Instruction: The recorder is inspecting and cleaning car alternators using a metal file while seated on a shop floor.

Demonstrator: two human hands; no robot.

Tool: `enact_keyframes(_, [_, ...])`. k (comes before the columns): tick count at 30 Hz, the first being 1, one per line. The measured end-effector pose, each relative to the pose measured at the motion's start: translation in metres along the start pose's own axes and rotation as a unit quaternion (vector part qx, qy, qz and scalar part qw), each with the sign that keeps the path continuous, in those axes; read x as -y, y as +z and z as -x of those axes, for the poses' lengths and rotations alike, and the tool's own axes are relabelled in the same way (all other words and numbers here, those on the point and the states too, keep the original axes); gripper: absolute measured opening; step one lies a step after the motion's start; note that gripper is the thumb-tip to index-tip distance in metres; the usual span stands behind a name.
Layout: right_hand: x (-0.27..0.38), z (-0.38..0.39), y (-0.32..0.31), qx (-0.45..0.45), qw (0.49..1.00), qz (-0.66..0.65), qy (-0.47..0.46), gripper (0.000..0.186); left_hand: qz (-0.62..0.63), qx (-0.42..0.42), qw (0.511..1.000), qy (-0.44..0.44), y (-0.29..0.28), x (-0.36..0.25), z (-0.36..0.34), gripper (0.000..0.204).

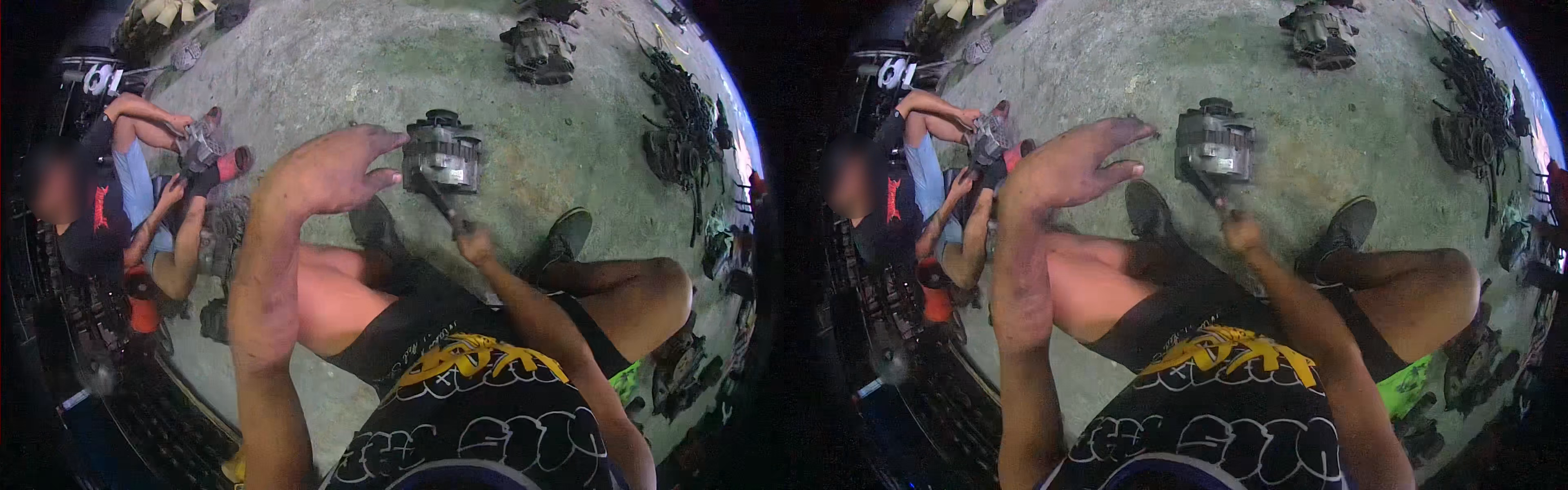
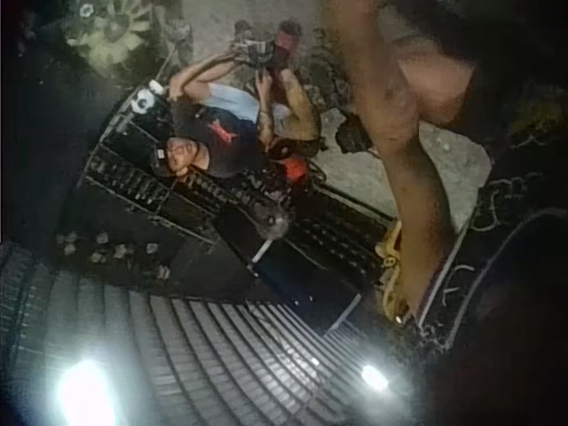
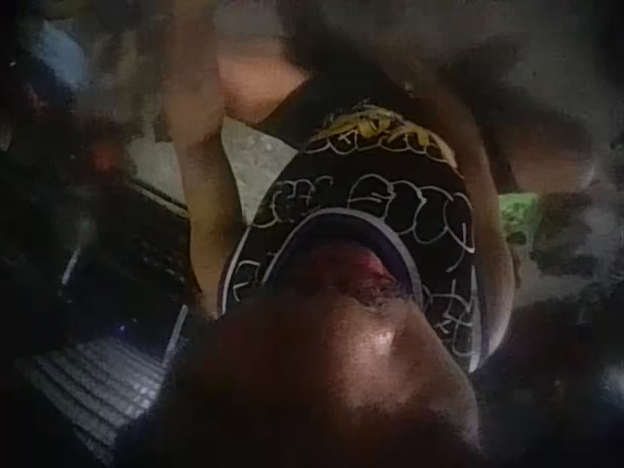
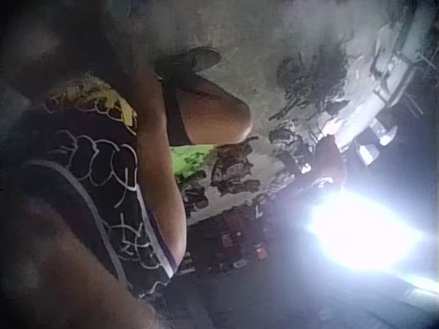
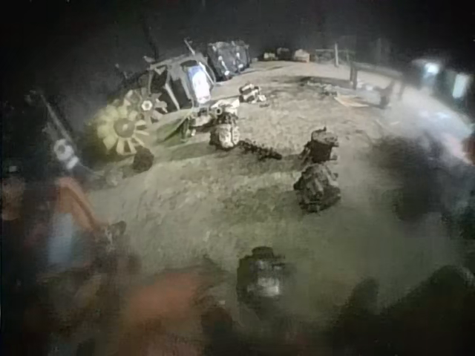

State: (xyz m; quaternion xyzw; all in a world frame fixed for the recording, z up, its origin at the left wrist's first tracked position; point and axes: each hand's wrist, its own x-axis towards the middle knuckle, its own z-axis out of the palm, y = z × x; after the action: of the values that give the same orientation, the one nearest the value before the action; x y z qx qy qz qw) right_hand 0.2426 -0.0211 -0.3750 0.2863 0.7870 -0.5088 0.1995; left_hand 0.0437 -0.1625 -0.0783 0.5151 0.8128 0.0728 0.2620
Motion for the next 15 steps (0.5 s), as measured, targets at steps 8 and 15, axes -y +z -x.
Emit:
enact_keyframes(8, [0.055, -0.035, -0.088, -0.004, 0.941, 0.337, -0.037, 0.076, 0.000, 0.013, 1.000, 0.022, -0.003, -0.011, -0.014, 0.052])
enact_keyframes(15, [0.043, -0.047, -0.139, 0.116, 0.967, 0.227, 0.008, 0.073, -0.007, 0.032, 0.999, 0.008, 0.001, -0.003, -0.004, 0.053])
